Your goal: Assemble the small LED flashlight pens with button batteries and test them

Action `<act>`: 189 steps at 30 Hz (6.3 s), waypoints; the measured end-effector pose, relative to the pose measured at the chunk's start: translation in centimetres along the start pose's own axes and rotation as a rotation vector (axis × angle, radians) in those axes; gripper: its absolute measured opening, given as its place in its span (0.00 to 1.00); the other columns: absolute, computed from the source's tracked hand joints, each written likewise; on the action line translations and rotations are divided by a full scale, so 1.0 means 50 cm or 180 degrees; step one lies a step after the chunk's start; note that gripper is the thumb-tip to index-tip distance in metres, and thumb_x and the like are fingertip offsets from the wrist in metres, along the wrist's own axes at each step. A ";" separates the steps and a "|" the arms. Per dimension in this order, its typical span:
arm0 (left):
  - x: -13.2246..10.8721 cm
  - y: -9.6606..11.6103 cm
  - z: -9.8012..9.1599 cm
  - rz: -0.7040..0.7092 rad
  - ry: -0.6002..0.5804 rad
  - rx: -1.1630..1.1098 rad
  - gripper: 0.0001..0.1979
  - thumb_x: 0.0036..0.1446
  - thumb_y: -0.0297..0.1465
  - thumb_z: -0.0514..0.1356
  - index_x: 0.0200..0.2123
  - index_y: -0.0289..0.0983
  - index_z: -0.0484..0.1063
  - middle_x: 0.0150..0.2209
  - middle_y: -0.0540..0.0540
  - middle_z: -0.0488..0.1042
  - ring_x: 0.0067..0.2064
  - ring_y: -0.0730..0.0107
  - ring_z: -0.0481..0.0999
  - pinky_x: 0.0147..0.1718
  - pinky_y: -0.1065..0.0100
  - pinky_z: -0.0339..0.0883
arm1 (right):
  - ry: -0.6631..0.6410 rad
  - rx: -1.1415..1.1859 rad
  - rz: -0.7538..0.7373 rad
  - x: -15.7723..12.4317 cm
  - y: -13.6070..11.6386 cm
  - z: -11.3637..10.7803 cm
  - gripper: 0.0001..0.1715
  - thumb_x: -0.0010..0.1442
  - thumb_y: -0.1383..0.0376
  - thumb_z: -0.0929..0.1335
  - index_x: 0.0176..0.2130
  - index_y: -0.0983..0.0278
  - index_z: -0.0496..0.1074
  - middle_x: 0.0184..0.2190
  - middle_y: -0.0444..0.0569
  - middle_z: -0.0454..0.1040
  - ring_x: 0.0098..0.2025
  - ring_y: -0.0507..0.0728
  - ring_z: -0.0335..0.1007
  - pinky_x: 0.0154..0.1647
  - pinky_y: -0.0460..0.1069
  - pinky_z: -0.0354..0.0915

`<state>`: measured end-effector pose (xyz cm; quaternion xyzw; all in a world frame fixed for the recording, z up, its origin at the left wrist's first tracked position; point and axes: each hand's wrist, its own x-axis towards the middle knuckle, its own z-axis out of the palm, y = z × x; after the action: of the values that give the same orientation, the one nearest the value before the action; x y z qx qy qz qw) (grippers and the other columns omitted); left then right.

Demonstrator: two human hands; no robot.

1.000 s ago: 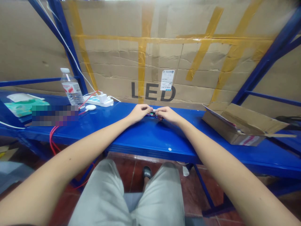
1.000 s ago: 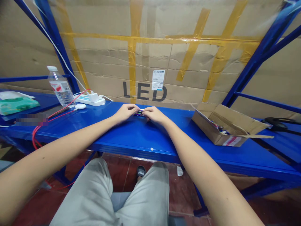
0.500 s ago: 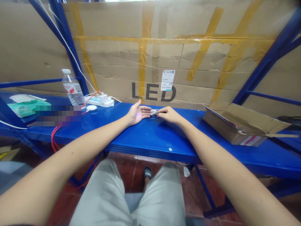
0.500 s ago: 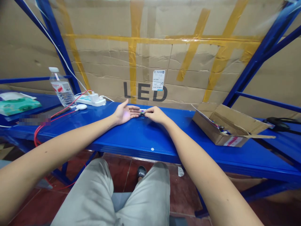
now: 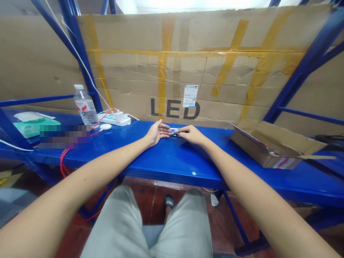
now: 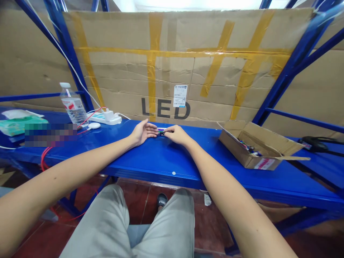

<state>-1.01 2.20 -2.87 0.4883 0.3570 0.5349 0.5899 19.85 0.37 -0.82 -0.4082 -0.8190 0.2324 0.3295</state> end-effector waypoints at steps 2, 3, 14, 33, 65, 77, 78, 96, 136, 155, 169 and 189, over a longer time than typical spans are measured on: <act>-0.001 0.000 0.000 0.0000 -0.0020 -0.0014 0.27 0.63 0.49 0.50 0.29 0.33 0.76 0.31 0.35 0.80 0.34 0.58 0.81 0.37 0.59 0.74 | -0.0009 0.0023 -0.0046 0.000 0.001 0.000 0.17 0.52 0.60 0.66 0.33 0.68 0.81 0.26 0.46 0.76 0.28 0.53 0.63 0.31 0.48 0.56; -0.001 0.001 0.000 -0.0002 -0.0047 -0.0021 0.27 0.63 0.49 0.50 0.29 0.33 0.76 0.31 0.35 0.80 0.34 0.58 0.81 0.37 0.59 0.74 | -0.0007 0.0026 -0.0063 0.001 0.003 0.000 0.17 0.52 0.61 0.66 0.32 0.69 0.81 0.26 0.47 0.76 0.29 0.53 0.63 0.31 0.48 0.56; 0.001 0.001 -0.003 -0.0049 -0.0291 -0.0105 0.31 0.64 0.52 0.47 0.30 0.34 0.78 0.30 0.36 0.80 0.33 0.59 0.80 0.38 0.60 0.73 | 0.0008 0.0025 -0.0168 0.008 0.018 0.003 0.18 0.53 0.64 0.66 0.39 0.68 0.82 0.33 0.50 0.81 0.33 0.56 0.70 0.34 0.48 0.62; -0.005 0.016 -0.021 -0.0203 -0.1020 -0.0120 0.39 0.59 0.59 0.46 0.53 0.34 0.75 0.54 0.31 0.76 0.58 0.48 0.74 0.54 0.55 0.66 | -0.0032 0.0082 -0.0016 0.002 0.008 -0.005 0.18 0.52 0.62 0.66 0.36 0.69 0.82 0.28 0.49 0.78 0.28 0.53 0.64 0.30 0.47 0.59; -0.006 0.017 -0.018 -0.0323 -0.0999 -0.0228 0.44 0.63 0.58 0.39 0.56 0.25 0.71 0.50 0.27 0.78 0.50 0.48 0.78 0.49 0.55 0.67 | -0.0147 0.0041 -0.0061 0.002 0.012 -0.005 0.19 0.52 0.61 0.66 0.34 0.69 0.82 0.25 0.47 0.75 0.26 0.52 0.60 0.30 0.48 0.56; -0.006 0.017 -0.017 -0.0333 -0.1026 -0.0271 0.43 0.64 0.57 0.38 0.54 0.27 0.73 0.48 0.29 0.79 0.46 0.51 0.79 0.46 0.56 0.68 | -0.0070 0.0082 -0.0114 0.004 0.015 -0.003 0.17 0.52 0.60 0.67 0.32 0.69 0.80 0.26 0.48 0.76 0.28 0.53 0.64 0.31 0.48 0.58; -0.006 0.017 -0.017 -0.0332 -0.1027 -0.0267 0.43 0.64 0.57 0.38 0.54 0.27 0.73 0.48 0.28 0.79 0.46 0.51 0.79 0.46 0.57 0.68 | -0.0053 0.0083 -0.0111 0.004 0.015 -0.002 0.17 0.52 0.59 0.67 0.32 0.69 0.80 0.26 0.48 0.76 0.28 0.53 0.64 0.32 0.48 0.58; -0.006 0.020 -0.016 -0.0397 -0.0969 -0.0310 0.43 0.64 0.57 0.38 0.55 0.26 0.71 0.49 0.28 0.79 0.46 0.50 0.79 0.46 0.56 0.69 | 0.0077 0.0010 -0.0193 0.008 0.017 -0.006 0.15 0.53 0.61 0.66 0.32 0.68 0.81 0.28 0.50 0.79 0.31 0.56 0.69 0.34 0.48 0.62; -0.005 0.018 -0.016 -0.0366 -0.0917 -0.0160 0.42 0.63 0.58 0.40 0.52 0.28 0.73 0.44 0.29 0.80 0.47 0.48 0.79 0.45 0.56 0.69 | 0.0136 0.0003 -0.0226 0.013 0.027 -0.009 0.16 0.53 0.59 0.67 0.31 0.68 0.80 0.26 0.48 0.77 0.30 0.55 0.68 0.34 0.48 0.61; -0.012 -0.011 0.011 0.0560 -0.0582 0.1271 0.09 0.49 0.29 0.70 0.32 0.32 0.76 0.26 0.44 0.77 0.27 0.72 0.73 0.30 0.67 0.63 | -0.0065 0.0056 -0.0130 0.009 0.017 0.003 0.15 0.53 0.71 0.69 0.43 0.66 0.77 0.41 0.51 0.81 0.41 0.58 0.74 0.45 0.50 0.66; 0.054 0.016 -0.009 0.1375 -0.0337 0.2311 0.05 0.51 0.30 0.65 0.32 0.35 0.76 0.33 0.44 0.78 0.36 0.63 0.75 0.40 0.60 0.68 | 0.0641 0.0504 0.0318 0.056 0.065 -0.040 0.03 0.51 0.71 0.71 0.31 0.67 0.73 0.23 0.46 0.74 0.25 0.52 0.68 0.31 0.49 0.66; 0.245 0.000 -0.034 0.0714 -0.0465 0.3771 0.08 0.59 0.31 0.61 0.35 0.34 0.80 0.42 0.40 0.82 0.44 0.61 0.79 0.46 0.64 0.70 | 0.0649 -0.0584 0.1101 0.195 0.181 -0.004 0.06 0.57 0.73 0.70 0.34 0.69 0.80 0.36 0.54 0.82 0.37 0.56 0.76 0.41 0.47 0.68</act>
<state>-0.48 14.53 -2.07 0.8037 0.4989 0.2692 0.1807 20.29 13.44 -3.16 -0.5924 -0.7169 0.1675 0.3273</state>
